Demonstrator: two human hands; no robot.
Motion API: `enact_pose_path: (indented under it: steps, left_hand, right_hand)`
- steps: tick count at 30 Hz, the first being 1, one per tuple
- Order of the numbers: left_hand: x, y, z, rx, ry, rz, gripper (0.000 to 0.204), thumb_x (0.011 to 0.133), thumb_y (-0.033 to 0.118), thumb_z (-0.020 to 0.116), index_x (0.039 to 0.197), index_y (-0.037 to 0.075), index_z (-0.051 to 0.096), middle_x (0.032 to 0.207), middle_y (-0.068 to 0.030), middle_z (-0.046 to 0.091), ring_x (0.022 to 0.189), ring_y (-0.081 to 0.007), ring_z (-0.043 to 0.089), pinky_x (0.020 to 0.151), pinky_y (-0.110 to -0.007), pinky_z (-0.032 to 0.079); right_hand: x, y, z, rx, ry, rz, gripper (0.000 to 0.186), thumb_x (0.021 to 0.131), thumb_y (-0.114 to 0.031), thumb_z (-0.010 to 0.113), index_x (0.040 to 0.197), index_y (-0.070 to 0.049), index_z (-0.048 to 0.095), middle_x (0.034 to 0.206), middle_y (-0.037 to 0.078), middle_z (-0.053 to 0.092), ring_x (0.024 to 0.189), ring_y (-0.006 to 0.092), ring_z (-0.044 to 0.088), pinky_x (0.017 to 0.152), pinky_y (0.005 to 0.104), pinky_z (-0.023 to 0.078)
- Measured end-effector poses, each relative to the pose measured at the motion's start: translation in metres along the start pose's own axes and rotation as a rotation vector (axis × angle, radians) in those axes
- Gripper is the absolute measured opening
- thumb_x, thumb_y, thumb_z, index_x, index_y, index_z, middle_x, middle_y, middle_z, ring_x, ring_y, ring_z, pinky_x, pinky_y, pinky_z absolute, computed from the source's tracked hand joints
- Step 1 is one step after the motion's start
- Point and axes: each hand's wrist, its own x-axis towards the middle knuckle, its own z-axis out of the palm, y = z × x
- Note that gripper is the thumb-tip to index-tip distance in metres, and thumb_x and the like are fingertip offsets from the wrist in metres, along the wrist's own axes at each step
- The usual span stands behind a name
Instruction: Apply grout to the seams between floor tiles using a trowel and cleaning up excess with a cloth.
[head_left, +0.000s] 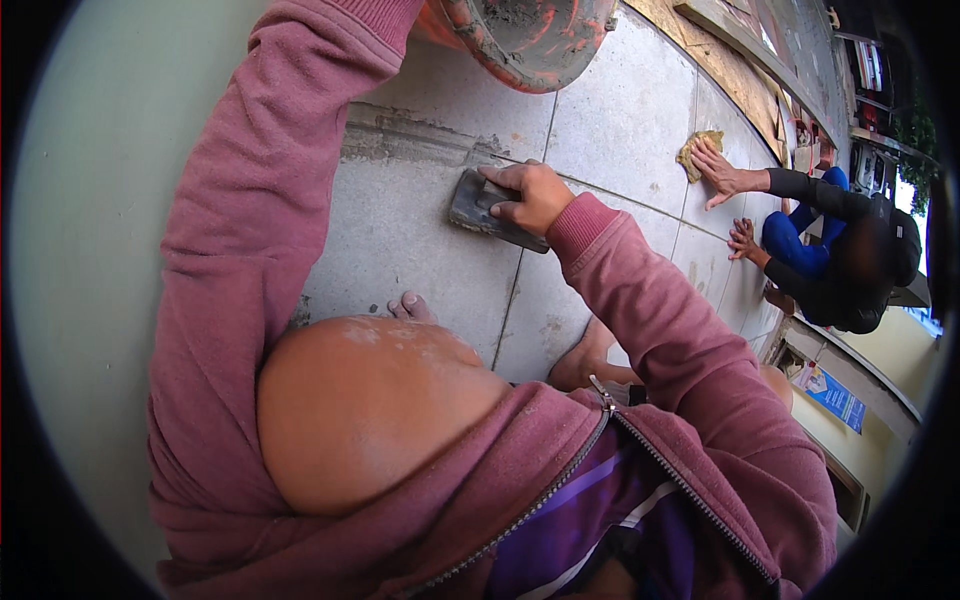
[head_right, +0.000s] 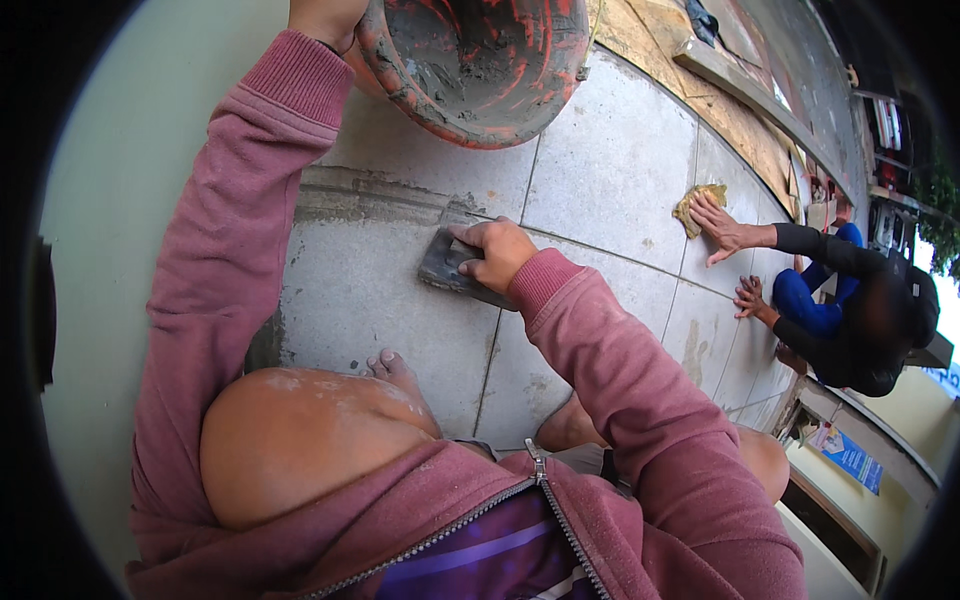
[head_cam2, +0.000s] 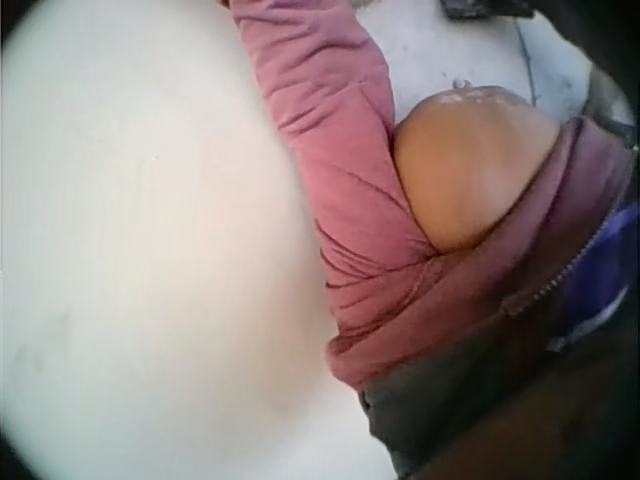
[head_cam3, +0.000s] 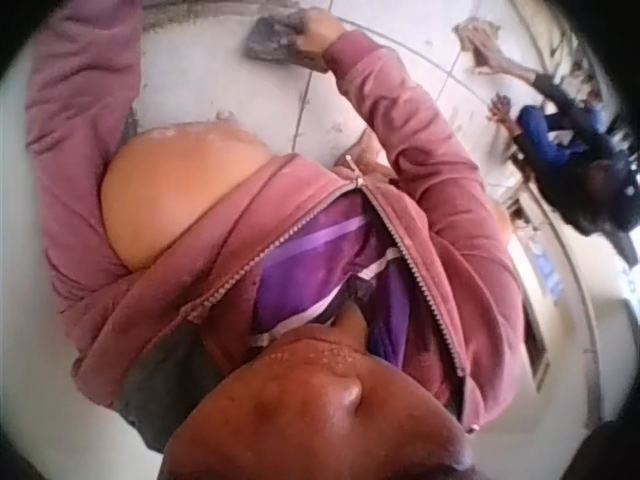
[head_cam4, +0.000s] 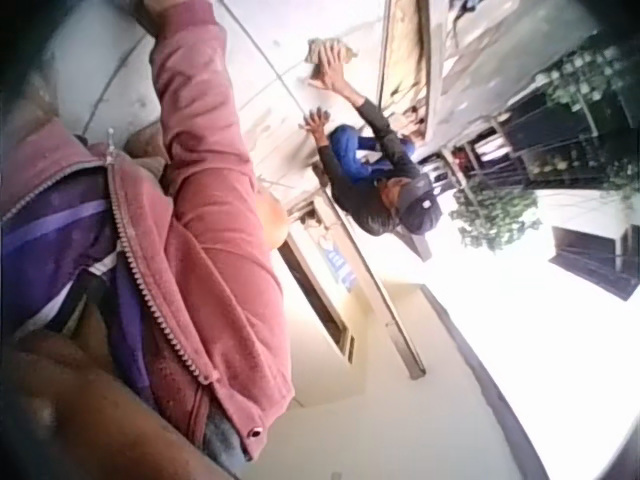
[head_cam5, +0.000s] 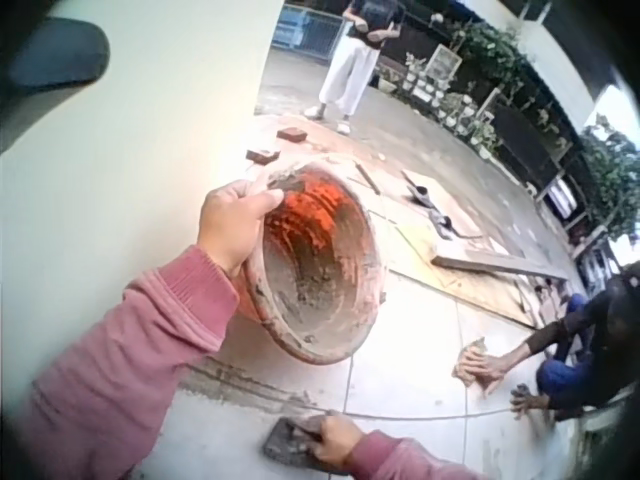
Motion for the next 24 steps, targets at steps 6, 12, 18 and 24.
enact_pose_path:
  steps: [6,12,18,24]
  left_hand:
    - [-0.007,0.002,0.011,-0.078,-0.048,0.034,0.007,0.077,0.007,0.058,0.078,0.0,0.061,0.073,-0.0026,0.06,0.064,-0.0097,0.053,0.061,-0.022,0.042]
    - [-0.004,-0.004,0.0,0.048,-0.024,-0.02,0.01,0.077,0.008,0.058,0.081,-0.001,0.061,0.075,-0.0026,0.06,0.065,-0.01,0.053,0.062,-0.023,0.043]
    - [0.0,-0.001,0.007,-0.026,-0.049,0.019,0.01,0.076,0.007,0.059,0.081,-0.001,0.062,0.076,-0.0023,0.06,0.067,-0.0098,0.053,0.063,-0.023,0.043]
    - [0.006,-0.017,-0.002,-0.143,-0.065,0.013,0.012,0.077,0.006,0.058,0.085,-0.002,0.062,0.079,-0.0046,0.061,0.067,-0.0116,0.055,0.064,-0.023,0.044]
  right_hand:
    - [-0.004,0.0,0.012,0.213,-0.013,0.04,0.052,0.071,-0.012,0.064,0.121,-0.007,0.05,0.102,0.017,0.059,0.094,0.0294,0.056,0.087,0.0331,0.04]
    - [-0.023,0.036,0.032,0.443,0.589,0.461,0.047,0.086,-0.021,0.05,0.125,0.003,0.04,0.108,0.023,0.056,0.103,0.0279,0.054,0.089,0.0304,0.039]
    - [0.013,-0.021,0.061,0.17,0.619,0.2,0.048,0.082,-0.022,0.052,0.121,0.004,0.041,0.102,0.027,0.053,0.094,0.0392,0.052,0.083,0.0412,0.04]
    - [-0.004,-0.042,0.069,0.531,0.324,-0.005,0.047,0.08,-0.022,0.057,0.121,-0.003,0.046,0.109,0.023,0.054,0.101,0.0362,0.051,0.089,0.0376,0.039]
